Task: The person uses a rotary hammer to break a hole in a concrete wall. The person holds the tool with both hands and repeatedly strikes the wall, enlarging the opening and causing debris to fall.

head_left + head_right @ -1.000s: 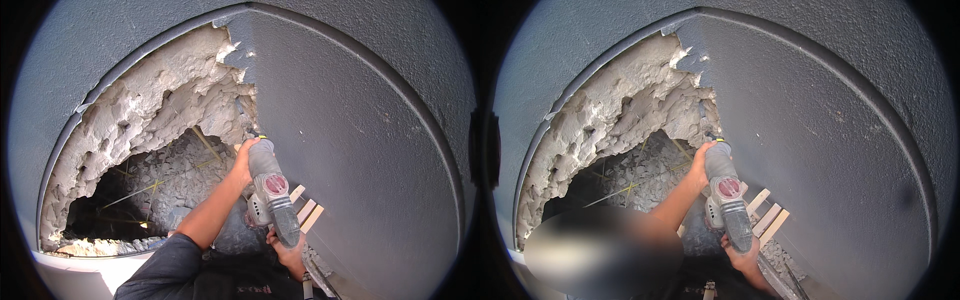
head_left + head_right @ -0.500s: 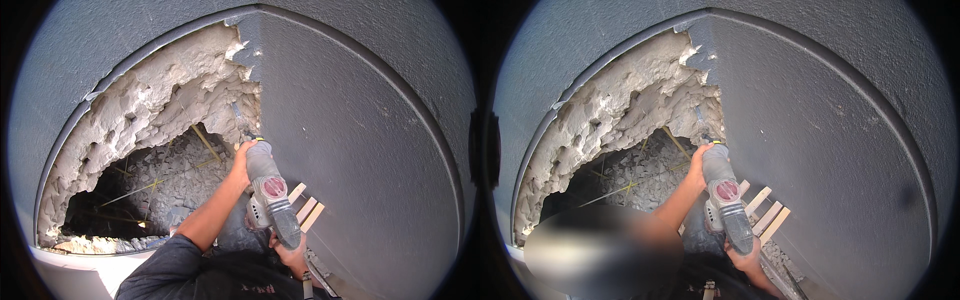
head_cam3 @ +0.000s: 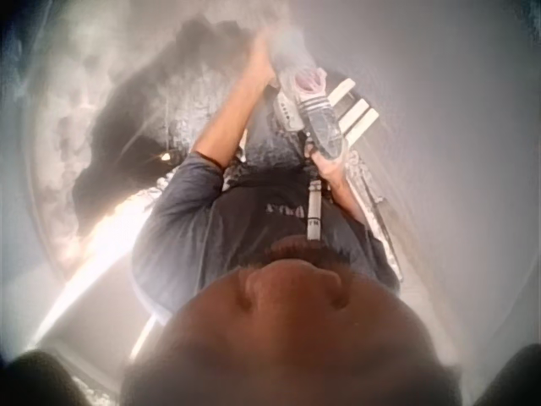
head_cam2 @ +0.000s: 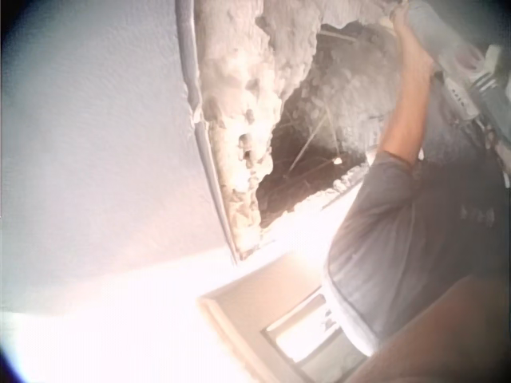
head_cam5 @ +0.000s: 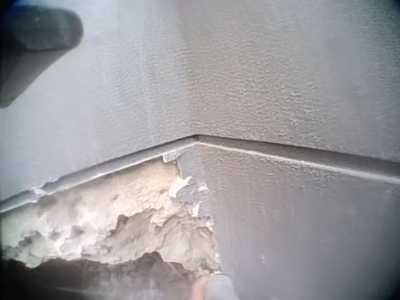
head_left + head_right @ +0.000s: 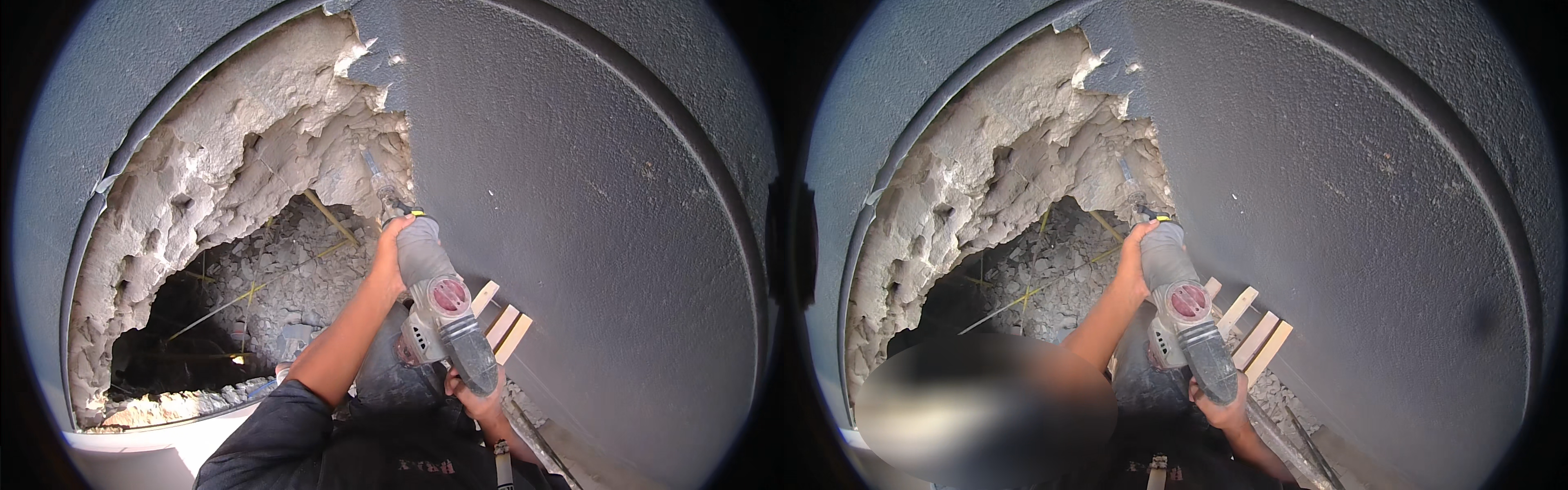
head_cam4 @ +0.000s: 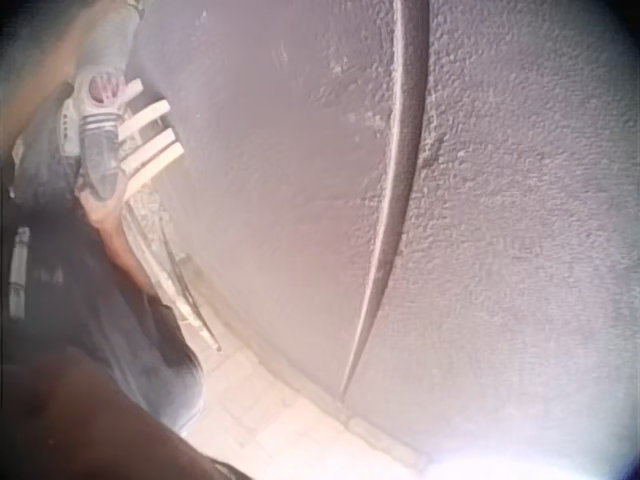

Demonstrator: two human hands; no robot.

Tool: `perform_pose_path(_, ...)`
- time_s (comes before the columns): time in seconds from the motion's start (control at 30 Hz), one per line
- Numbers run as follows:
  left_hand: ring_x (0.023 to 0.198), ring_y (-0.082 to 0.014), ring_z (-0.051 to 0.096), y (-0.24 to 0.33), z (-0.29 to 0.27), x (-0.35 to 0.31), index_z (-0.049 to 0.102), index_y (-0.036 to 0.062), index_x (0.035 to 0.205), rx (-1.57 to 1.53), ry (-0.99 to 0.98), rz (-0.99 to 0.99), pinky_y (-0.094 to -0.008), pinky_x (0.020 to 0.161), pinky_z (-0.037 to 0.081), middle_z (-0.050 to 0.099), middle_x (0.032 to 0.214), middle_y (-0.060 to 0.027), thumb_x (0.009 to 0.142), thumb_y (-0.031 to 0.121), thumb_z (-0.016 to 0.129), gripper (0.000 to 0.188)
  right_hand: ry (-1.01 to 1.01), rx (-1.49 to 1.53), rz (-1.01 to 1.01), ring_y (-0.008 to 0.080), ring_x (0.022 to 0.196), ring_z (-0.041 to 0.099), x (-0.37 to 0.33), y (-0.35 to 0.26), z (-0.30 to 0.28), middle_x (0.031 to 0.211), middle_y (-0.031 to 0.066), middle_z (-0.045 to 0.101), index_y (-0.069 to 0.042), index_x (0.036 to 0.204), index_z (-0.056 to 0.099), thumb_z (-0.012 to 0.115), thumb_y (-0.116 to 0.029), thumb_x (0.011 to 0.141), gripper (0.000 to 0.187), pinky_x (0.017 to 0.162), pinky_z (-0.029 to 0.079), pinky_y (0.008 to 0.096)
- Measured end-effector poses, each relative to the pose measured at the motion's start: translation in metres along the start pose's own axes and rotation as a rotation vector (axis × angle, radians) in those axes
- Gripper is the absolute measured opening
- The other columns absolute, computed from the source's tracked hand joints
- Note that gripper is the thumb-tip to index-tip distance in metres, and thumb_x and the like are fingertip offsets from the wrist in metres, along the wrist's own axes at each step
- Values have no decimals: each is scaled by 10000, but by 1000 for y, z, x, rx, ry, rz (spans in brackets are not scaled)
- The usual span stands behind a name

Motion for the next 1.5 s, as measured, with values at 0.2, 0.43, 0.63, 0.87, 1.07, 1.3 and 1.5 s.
perform_pose_path(0.2,794,-299,707,-11,19,10,630,7,1173,15,6,-13,-461,734,612,699,958,-176,845,456,706,561,39,23,-22,215,593,643,8,-7,-22,712,129,653,70,946,636,622,19,807,149,589,532,346)
perform_pose_path(0.43,789,-309,713,-63,26,-22,644,-1,1117,35,51,13,-472,741,615,702,932,-171,836,470,710,552,-2,70,-50,170,674,652,-50,-8,-48,833,103,668,62,1035,641,632,88,856,181,617,542,318)
perform_pose_path(0.63,795,-319,712,-82,19,-38,647,11,1133,43,-15,-16,-487,750,615,703,936,-172,843,484,701,558,43,137,7,180,747,684,-89,-10,-53,870,112,690,70,1055,655,635,64,854,202,684,566,322)
perform_pose_path(0.87,821,-313,715,-117,-6,-142,629,5,1182,-22,25,-29,-473,766,616,705,969,-182,859,447,689,550,15,-38,107,175,787,701,-183,-52,-22,899,111,715,56,1004,683,631,43,840,173,720,567,314)
perform_pose_path(1.07,802,-316,715,-76,-14,-172,632,0,1151,2,62,29,-480,754,618,702,935,-186,849,452,693,547,-38,-64,-64,160,731,668,-175,-40,12,829,86,694,39,954,679,658,15,830,128,674,551,309)
perform_pose_path(1.3,791,-311,713,-44,-28,-144,639,1,1129,-37,42,69,-483,735,617,700,909,-183,850,460,688,540,-76,-49,-61,162,684,650,-140,-24,23,795,88,676,53,970,658,673,-13,837,149,638,540,317)
perform_pose_path(1.5,783,-313,707,-28,-41,-114,637,0,1124,-61,0,47,-484,735,615,697,918,-184,848,470,694,548,-76,-147,-108,178,632,642,-100,-7,30,737,106,664,76,942,648,630,31,827,125,599,532,322)
Point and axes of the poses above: each hand's wrist, its own x-axis towards the middle knuckle, its own z-axis out of the palm, y = z × x, the point moved 2 cm from there along x, towards the middle knuckle
